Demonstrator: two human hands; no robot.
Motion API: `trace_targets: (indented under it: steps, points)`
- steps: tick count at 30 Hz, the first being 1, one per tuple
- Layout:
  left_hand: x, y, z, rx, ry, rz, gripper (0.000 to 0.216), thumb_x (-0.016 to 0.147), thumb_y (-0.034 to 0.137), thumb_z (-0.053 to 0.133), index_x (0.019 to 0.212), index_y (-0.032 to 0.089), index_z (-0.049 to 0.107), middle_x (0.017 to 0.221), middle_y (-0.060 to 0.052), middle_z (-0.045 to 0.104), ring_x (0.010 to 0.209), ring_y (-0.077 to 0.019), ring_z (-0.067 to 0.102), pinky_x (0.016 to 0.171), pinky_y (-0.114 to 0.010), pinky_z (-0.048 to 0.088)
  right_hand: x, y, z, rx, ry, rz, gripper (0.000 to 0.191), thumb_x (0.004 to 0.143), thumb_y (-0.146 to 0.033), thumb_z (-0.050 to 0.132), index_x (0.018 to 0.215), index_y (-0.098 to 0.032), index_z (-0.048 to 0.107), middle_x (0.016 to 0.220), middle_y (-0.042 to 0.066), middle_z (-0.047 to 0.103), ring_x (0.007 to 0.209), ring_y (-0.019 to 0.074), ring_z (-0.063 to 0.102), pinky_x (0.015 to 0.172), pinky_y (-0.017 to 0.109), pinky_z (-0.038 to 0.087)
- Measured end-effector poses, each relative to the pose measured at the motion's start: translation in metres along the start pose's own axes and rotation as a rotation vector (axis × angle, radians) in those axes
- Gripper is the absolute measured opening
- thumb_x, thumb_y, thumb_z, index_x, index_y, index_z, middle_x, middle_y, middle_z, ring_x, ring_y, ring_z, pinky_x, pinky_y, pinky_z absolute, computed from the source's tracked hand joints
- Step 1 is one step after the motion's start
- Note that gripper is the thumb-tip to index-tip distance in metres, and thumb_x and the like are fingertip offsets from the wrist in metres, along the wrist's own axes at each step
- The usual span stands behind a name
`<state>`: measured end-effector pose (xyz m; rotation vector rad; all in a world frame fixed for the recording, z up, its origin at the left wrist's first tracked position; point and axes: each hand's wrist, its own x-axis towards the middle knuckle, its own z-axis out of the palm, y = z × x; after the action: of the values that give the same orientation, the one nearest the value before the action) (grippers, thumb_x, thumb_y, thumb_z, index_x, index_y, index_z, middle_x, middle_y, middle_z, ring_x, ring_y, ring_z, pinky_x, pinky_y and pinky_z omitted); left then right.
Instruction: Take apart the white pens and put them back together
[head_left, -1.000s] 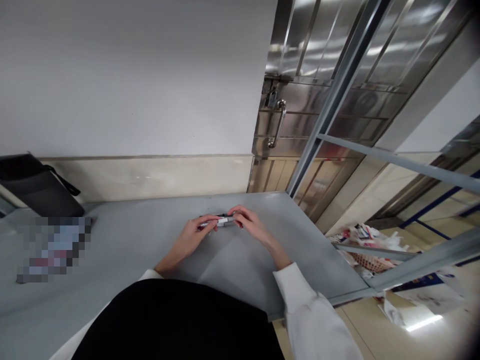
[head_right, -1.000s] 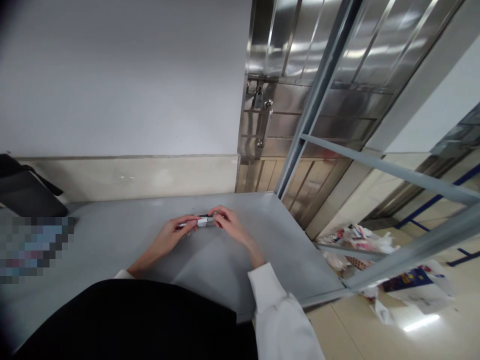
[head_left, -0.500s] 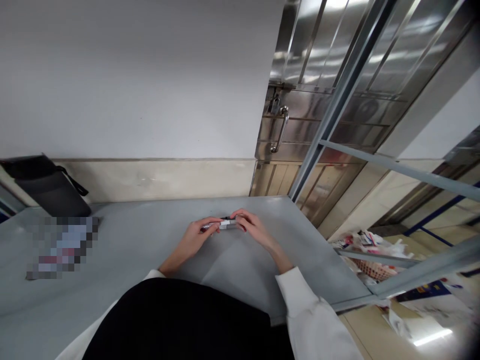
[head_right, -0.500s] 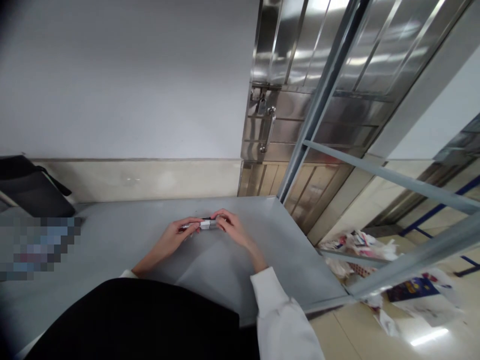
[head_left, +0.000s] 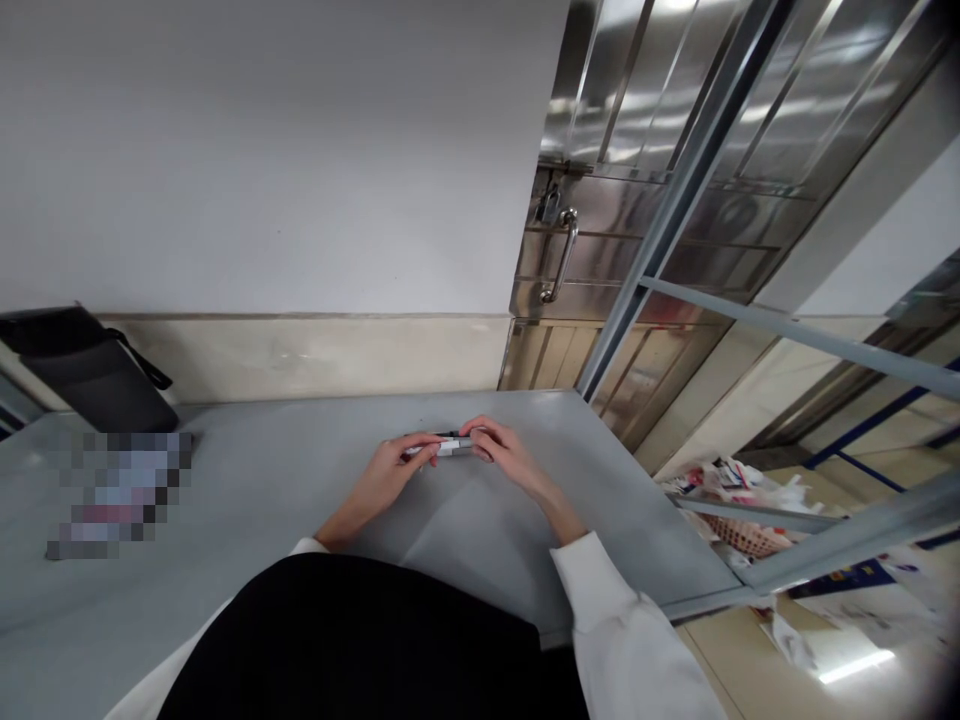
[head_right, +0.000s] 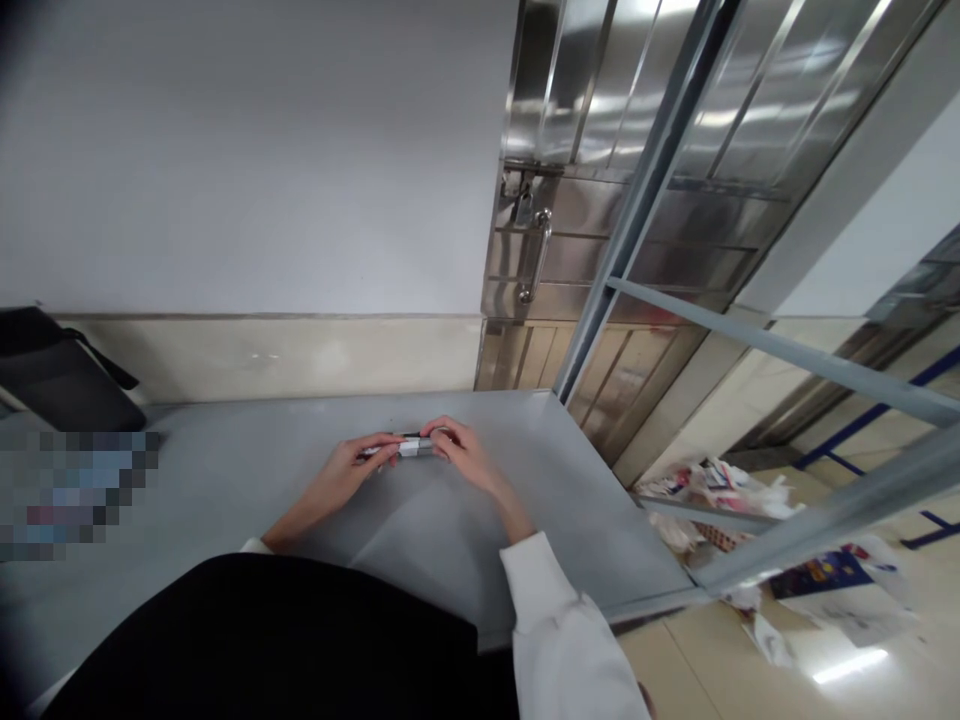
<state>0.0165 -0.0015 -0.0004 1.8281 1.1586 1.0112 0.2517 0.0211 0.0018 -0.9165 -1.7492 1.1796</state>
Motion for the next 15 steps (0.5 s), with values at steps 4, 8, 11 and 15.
trace_targets:
  steps: [4, 8, 11, 15]
  points:
    - [0.0002, 0.0005, 0.0008, -0.045, -0.016, -0.005, 0.036, 0.094, 0.048, 0.061, 0.113, 0.021, 0.078, 0.089, -0.005, 0.077, 0.085, -0.0213, 0.066, 0.075, -0.028, 0.047, 0.0018, 0.0032, 0.0000, 0.006, 0.031, -0.006, 0.030, 0.097, -0.049, 0.052, 0.101, -0.021, 0.064, 0.064, -0.004, 0.048, 0.062, 0.0160, 0.044, 0.064, 0.031, 0.035]
    - [0.0007, -0.0016, 0.0013, -0.086, -0.019, -0.010, 0.038, 0.093, 0.049, 0.065, 0.117, 0.021, 0.074, 0.088, -0.004, 0.077, 0.083, -0.0205, 0.068, 0.075, -0.027, 0.048, 0.0024, 0.0019, 0.0003, 0.007, 0.053, -0.004, 0.030, 0.095, -0.049, 0.054, 0.100, -0.021, 0.063, 0.064, -0.004, 0.049, 0.062, 0.0159, 0.045, 0.064, 0.031, 0.036]
    - [-0.0001, -0.0006, 0.0011, -0.054, 0.001, 0.008, 0.034, 0.094, 0.049, 0.065, 0.109, 0.020, 0.075, 0.084, -0.003, 0.076, 0.079, -0.0196, 0.067, 0.072, -0.027, 0.046, 0.0018, 0.0011, 0.0008, 0.003, 0.049, 0.014, 0.031, 0.095, -0.051, 0.056, 0.101, -0.022, 0.065, 0.063, -0.004, 0.044, 0.061, 0.0157, 0.043, 0.062, 0.030, 0.034]
    - [-0.0021, 0.0051, 0.0007, -0.032, 0.026, 0.043, 0.028, 0.093, 0.046, 0.067, 0.100, 0.020, 0.076, 0.081, -0.002, 0.075, 0.082, -0.0200, 0.067, 0.075, -0.027, 0.046, 0.0025, 0.0058, 0.0011, 0.083, 0.046, 0.074, 0.036, 0.090, -0.058, 0.061, 0.095, -0.022, 0.063, 0.061, -0.005, 0.042, 0.058, 0.0144, 0.041, 0.060, 0.030, 0.034]
